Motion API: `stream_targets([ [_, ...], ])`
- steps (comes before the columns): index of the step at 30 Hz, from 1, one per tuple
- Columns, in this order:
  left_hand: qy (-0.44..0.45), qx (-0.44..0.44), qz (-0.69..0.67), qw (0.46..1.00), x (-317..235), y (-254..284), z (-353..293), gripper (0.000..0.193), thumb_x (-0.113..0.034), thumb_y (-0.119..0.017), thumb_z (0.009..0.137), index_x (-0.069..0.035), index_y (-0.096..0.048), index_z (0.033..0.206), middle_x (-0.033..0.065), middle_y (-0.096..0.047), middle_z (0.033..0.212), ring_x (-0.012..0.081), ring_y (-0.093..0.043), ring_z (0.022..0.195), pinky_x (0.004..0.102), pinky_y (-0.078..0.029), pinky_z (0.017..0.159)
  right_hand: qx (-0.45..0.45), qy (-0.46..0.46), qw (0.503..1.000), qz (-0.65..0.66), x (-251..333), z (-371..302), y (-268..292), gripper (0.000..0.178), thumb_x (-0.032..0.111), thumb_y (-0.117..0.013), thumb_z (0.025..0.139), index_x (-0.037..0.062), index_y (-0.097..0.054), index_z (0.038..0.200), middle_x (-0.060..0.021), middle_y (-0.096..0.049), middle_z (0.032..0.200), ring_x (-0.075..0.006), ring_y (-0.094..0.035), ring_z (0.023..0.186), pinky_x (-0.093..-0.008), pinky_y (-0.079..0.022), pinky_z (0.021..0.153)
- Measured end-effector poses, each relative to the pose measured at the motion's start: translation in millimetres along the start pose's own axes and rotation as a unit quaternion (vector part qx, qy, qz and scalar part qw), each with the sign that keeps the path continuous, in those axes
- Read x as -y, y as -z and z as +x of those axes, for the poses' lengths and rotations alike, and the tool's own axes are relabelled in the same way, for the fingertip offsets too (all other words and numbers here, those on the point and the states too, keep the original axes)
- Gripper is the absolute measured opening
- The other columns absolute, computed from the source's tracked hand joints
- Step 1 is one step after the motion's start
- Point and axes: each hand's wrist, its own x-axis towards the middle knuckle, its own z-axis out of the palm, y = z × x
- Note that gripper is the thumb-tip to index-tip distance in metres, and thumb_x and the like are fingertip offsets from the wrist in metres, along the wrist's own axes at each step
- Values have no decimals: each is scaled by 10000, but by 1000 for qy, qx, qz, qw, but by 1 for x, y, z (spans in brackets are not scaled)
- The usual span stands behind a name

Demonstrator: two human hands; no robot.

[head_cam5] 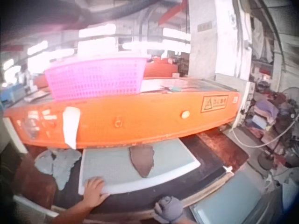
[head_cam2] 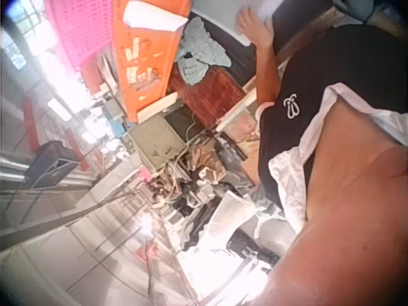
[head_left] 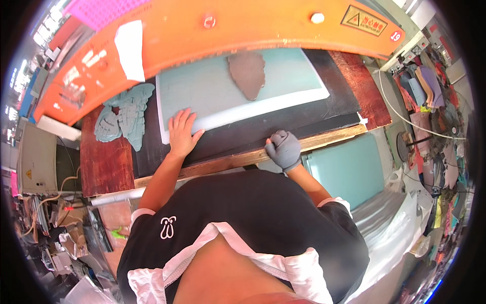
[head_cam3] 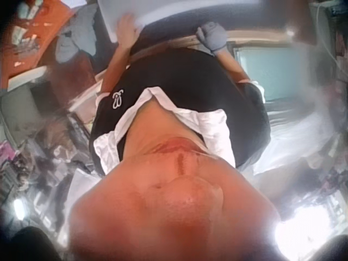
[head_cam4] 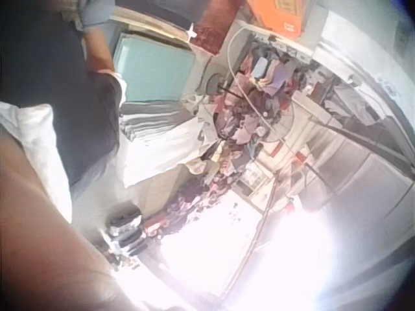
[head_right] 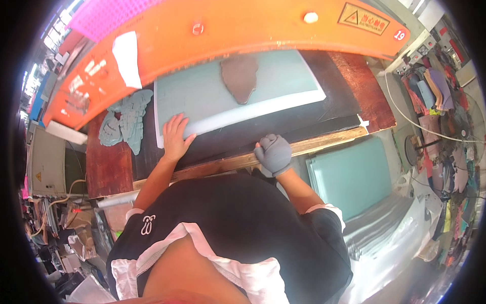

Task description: The person repeatedly rubs a light blue vinyl sheet with a cloth, then peels away cut-out character shapes from the sheet. The removed pieces are placed aside on the workbench. The person continues this cycle of rubbing and peeling across the sheet.

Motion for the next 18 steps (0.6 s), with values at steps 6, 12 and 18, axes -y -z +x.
stream_targets([
  [6, 7, 32, -70, 997, -92, -6, -45, 305, -276, -667, 780, -59, -506, 638, 100, -495, 708, 307, -528, 735, 404, -435, 632, -26, -33, 978, 203, -42, 19, -4, 173, 228, -610, 815, 62, -593, 770, -111, -597, 757, -279, -574, 678, -384, -451, 579],
  [12, 78, -54, -25, 995, -98, -18, -55, 263, -229, -664, 766, -48, -517, 644, 115, -523, 719, 315, -532, 716, 418, -452, 630, -220, -171, 914, 295, -133, 144, 98, 300, 269, -448, 929, 5, -545, 826, -99, -536, 690, -199, -519, 651, -351, -427, 624],
  [18, 111, -66, 80, 988, -95, -30, -78, 243, -180, -597, 790, -54, -481, 617, 125, -513, 716, 337, -530, 705, 450, -446, 592, -110, -40, 993, 10, -147, 56, 81, 270, 241, -452, 935, 35, -523, 775, -143, -532, 715, -254, -511, 647, -361, -436, 628],
])
